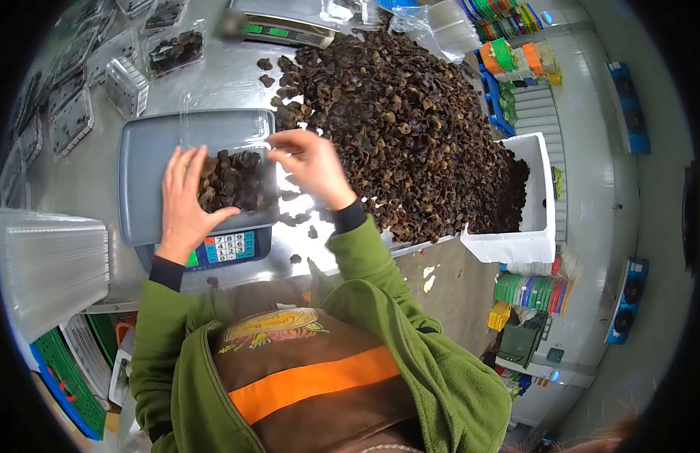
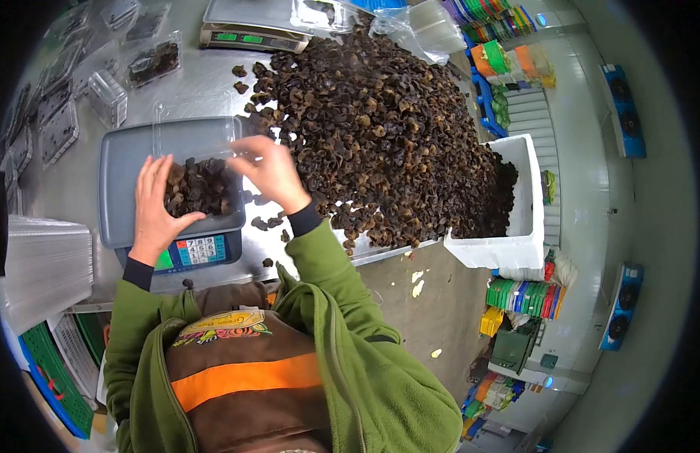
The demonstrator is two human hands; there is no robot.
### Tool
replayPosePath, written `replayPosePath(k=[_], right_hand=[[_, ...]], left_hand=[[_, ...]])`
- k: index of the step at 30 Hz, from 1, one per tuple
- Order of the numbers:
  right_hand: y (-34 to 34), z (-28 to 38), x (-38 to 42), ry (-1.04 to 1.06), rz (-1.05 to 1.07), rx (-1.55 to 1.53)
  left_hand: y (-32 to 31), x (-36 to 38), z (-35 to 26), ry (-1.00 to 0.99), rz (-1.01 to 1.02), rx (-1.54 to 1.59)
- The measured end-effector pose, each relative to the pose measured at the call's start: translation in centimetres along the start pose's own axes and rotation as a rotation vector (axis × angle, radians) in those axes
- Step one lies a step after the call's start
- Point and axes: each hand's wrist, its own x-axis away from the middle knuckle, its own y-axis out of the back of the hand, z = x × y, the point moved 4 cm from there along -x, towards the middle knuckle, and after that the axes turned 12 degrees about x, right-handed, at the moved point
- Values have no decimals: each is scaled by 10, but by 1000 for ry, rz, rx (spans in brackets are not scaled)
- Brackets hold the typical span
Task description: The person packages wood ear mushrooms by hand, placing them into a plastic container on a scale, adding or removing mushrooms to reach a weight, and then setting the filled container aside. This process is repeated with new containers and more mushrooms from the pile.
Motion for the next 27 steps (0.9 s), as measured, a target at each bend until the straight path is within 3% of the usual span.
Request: replayPosePath(k=[2, 4, 8, 10, 12, 19, 20, 22, 25, 26, 27], right_hand=[[16, -24, 7, -208, 47, -138], [33, -45, 14, -209, 13, -78], [48, -79, 24, -356, -41, -255], [47, -91, 20, -400, -41, -293], [44, -93, 9, -438, -14, -293], [23, -52, -41, -300, 57, -254], [23, -35, -37, -260, 118, -223], [18, -13, -20, 56, 269, 32], [-1, 7, 33, 127, 467, 218], [-9, 9, 45, 131, 525, 309], [-15, 5, 49, 176, 429, 295]], left_hand=[[19, 12, 11, 58, -107, 26], [36, 27, 21, 103, -133, 5], [67, 55, 41, 194, -292, -2], [77, 67, 55, 340, -440, 183], [86, 72, 57, 355, -480, 167], [106, 73, 56, 318, -617, 282], [108, 74, 53, 328, -612, 276], [106, 77, 47, 333, -608, 273], [93, 81, 37, 340, -557, 337], [86, 78, 28, 433, -487, 343], [78, 71, 21, 522, -414, 349]])
